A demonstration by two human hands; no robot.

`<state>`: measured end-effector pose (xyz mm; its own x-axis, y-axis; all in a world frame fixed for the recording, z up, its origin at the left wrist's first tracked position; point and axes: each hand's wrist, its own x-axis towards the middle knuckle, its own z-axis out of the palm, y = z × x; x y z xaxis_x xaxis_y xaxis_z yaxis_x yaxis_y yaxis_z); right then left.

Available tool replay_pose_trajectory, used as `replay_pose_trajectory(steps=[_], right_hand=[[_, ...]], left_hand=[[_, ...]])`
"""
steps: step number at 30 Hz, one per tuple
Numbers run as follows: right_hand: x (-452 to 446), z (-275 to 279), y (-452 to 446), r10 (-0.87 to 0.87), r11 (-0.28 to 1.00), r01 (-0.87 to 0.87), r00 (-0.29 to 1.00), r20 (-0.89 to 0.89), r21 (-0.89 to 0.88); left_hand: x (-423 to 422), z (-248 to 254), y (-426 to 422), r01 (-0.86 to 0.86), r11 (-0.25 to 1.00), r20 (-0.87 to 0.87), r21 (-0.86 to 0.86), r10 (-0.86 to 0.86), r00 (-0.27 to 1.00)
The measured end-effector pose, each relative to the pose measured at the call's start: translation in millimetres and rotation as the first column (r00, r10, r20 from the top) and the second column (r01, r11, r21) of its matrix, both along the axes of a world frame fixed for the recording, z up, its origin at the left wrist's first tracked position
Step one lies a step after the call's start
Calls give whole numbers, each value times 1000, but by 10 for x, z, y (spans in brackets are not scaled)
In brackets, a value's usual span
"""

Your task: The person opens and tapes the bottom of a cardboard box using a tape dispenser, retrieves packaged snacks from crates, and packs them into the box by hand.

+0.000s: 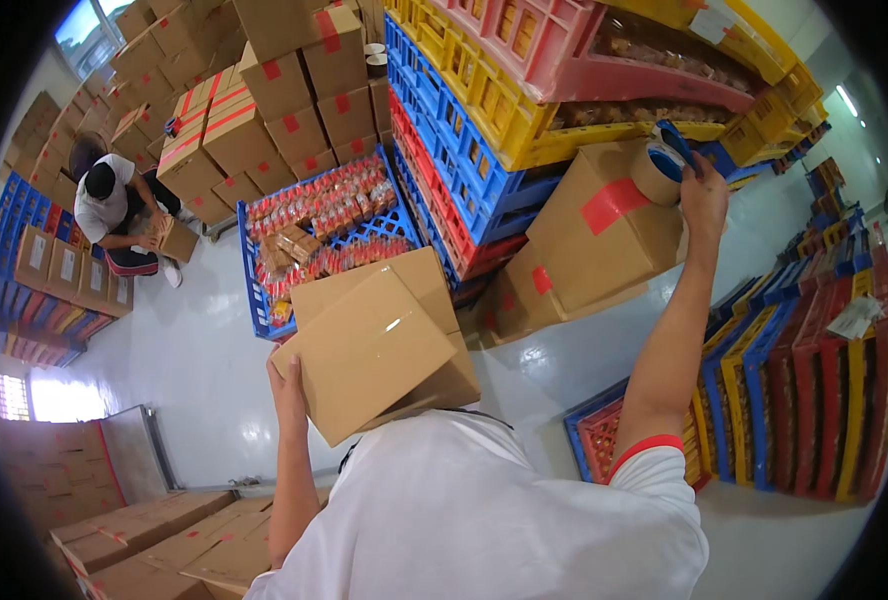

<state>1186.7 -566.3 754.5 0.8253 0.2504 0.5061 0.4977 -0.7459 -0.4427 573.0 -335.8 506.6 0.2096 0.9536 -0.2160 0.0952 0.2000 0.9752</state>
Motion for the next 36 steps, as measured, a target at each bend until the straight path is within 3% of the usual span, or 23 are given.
replay_pose_trajectory(steps=[3, 5, 7, 9, 11, 12, 13, 14, 15, 16, 18, 19, 21, 23, 24, 25, 27, 28, 29, 31, 34, 35, 36], right_hand=[[4, 15, -25, 19, 999, -19, 1000, -3, 26], [-157, 101, -65, -94, 988, 94, 996, -3, 121], [-333, 127, -189, -152, 981, 116, 958, 243, 158], [-753, 204, -235, -148, 972, 69, 924, 353, 225], [-1286, 100, -69, -10, 897, -94, 972, 233, 432], [-1606, -69, 131, 240, 763, -251, 966, 100, 596], [-1878, -319, 328, 493, 569, -326, 870, 4, 755], [-1982, -835, 509, 758, 422, -473, 653, -14, 773], [-2295, -1049, 763, 838, 501, -639, 526, -144, 583], [-2461, -1560, 1008, 795, 605, -609, 424, -435, 512], [-2786, -2478, 1402, 739, 601, -646, 226, -634, 470], [-2900, -2642, 1512, 683, 600, -658, 123, -720, 456], [-2918, -2431, 1559, 688, 584, -693, 146, -711, 423], [-2973, -2143, 1535, 683, 574, -722, 163, -712, 385], [-3014, -2009, 1449, 811, 510, -549, 52, -583, 662], [-3025, -1950, 1373, 913, 382, -323, -12, -408, 866], [-2923, -2290, 1223, 923, 356, -337, -20, -385, 872], [-2910, -2457, 1136, 891, 426, -238, -56, -450, 873], [-2944, -2597, 1050, 854, 496, -141, -101, -511, 857], [-3137, -2812, 914, 702, 712, -6, -15, -712, 702], [-3296, -3124, 734, 662, 750, 93, -73, -746, 655], [-3326, -3096, 694, 839, 542, 22, -75, -539, 840], [-3329, -3090, 744, 905, 418, -16, -85, -417, 908]], left_hand=[[-43, -74, -6, -9, 1000, -27, 16, 9, 1000], [-33, -61, -17, 1, 999, -3, 36, -1, 1000], [-32, -67, -21, -18, 1000, 5, 19, 18, 1000], [1, -61, -37, -44, 999, 11, -2, 44, 999], [32, 5, -38, -33, 997, 128, -63, 41, 991], [19, -44, -8, -26, 993, 116, -114, 40, 992], [-13, -84, 22, -24, 986, 102, -164, 41, 994], [-13, -13, 22, -19, 977, 128, -213, 47, 991], [19, 55, 26, -5, 967, 163, -256, 48, 985], [47, 91, 30, -33, 968, 155, -248, 73, 985], [88, 146, 75, -23, 950, 179, -311, 82, 980], [44, 121, 154, -31, 953, 181, -301, 90, 979], [-98, 20, 295, -10, 911, 469, -413, 221, 855], [-252, 353, 334, -9, 949, 559, -314, 192, 807], [-330, 455, 290, -9, 976, 641, -217, 149, 753], [-377, 440, 245, -28, 974, 641, -226, 170, 749], [-432, 434, 215, -97, 982, 671, -163, 183, 719], [-629, 81, 244, -36, 987, 671, -158, 134, 729], [-636, 77, 158, -58, 986, 675, -156, 149, 723], [-494, 112, -5, -72, 947, 512, -313, 233, 827], [-407, -35, -33, 157, 923, 604, -352, 96, 791], [-383, -71, -3, 204, 902, 599, -380, 72, 797], [-310, 123, 46, 124, 933, 529, -336, 78, 845]])
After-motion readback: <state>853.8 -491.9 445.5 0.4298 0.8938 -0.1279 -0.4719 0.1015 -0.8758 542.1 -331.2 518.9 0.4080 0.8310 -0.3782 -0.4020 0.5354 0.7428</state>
